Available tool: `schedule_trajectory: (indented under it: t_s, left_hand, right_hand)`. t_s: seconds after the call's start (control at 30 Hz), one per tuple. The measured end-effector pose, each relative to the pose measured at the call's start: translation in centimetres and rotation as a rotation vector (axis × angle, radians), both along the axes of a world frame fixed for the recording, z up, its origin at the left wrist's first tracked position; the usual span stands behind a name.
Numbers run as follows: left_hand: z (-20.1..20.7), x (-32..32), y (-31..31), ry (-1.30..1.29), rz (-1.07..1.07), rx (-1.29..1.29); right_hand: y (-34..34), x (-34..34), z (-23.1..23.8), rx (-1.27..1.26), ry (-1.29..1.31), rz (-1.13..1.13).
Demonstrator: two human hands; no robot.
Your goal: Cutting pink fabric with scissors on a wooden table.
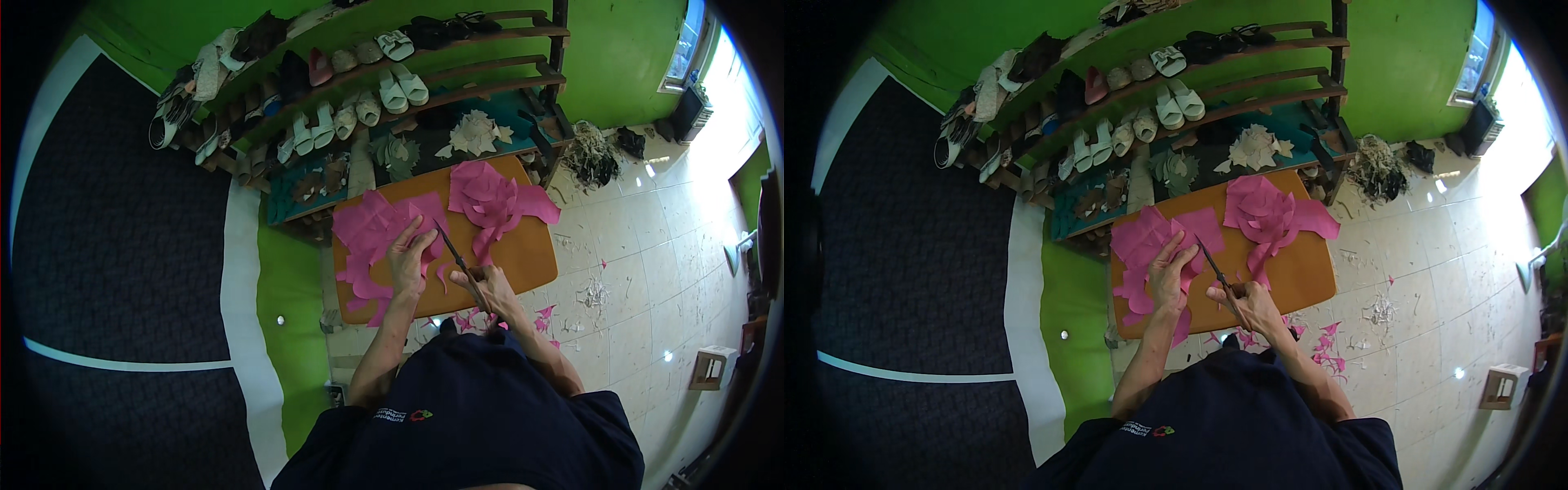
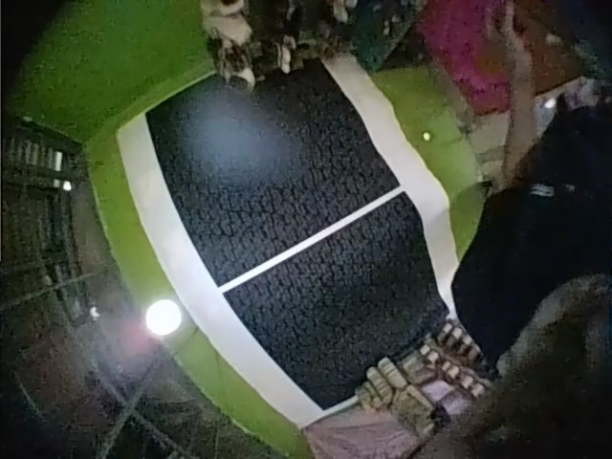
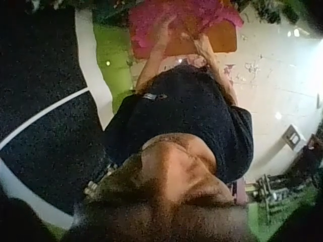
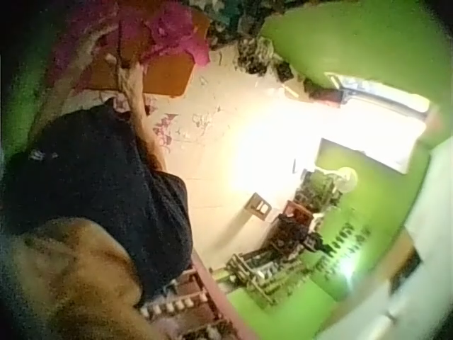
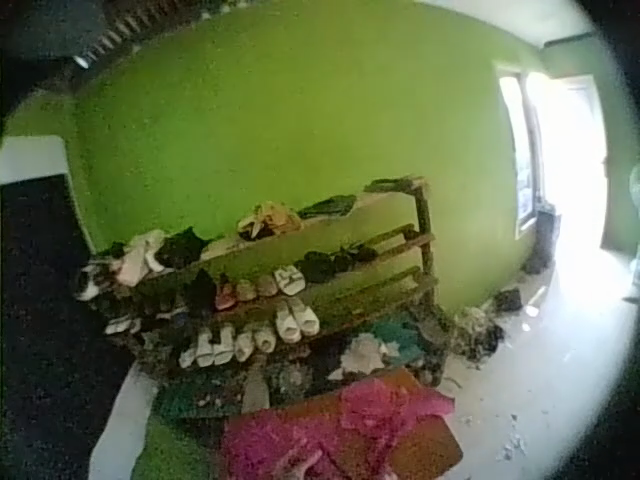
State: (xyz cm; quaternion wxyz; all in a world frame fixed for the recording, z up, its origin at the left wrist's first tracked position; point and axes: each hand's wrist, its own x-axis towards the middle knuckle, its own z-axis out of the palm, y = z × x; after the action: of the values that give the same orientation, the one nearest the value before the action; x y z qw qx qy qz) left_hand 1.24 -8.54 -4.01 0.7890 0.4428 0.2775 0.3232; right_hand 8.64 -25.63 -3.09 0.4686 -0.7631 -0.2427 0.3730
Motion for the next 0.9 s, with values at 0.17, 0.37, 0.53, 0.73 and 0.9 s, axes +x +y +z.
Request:
schedule_trajectory:
  t_s: [0.17, 0.37, 0.53, 0.73, 0.9]
  left_hand:
    - [-0.8, -0.1, -0.2, 0.057, -0.1, 0.08]
    - [-0.9, -0.1, -0.5, 0.077, -0.111, 0.046]
    - [-0.5, -0.4, -0.1, 0.069, -0.149, 0.027]
    - [0.2, -0.6, 0.0, 0.091, -0.166, 0.03]
    - [-0.2, -0.6, 0.0, 0.103, -0.16, 0.031]
  right_hand:
    - [0.3, 0.1, -0.7, 0.016, 0.061, -0.035]
    - [0.0, 0.6, -0.5, 0.016, -0.003, -0.03]
    - [-0.2, 0.6, -0.2, 0.017, -0.027, -0.029]
    - [-0.6, 0.8, 0.5, 0.018, -0.015, 0.002]
    - [-0.8, 0.9, -1.0, -0.011, 0.091, 0.021]
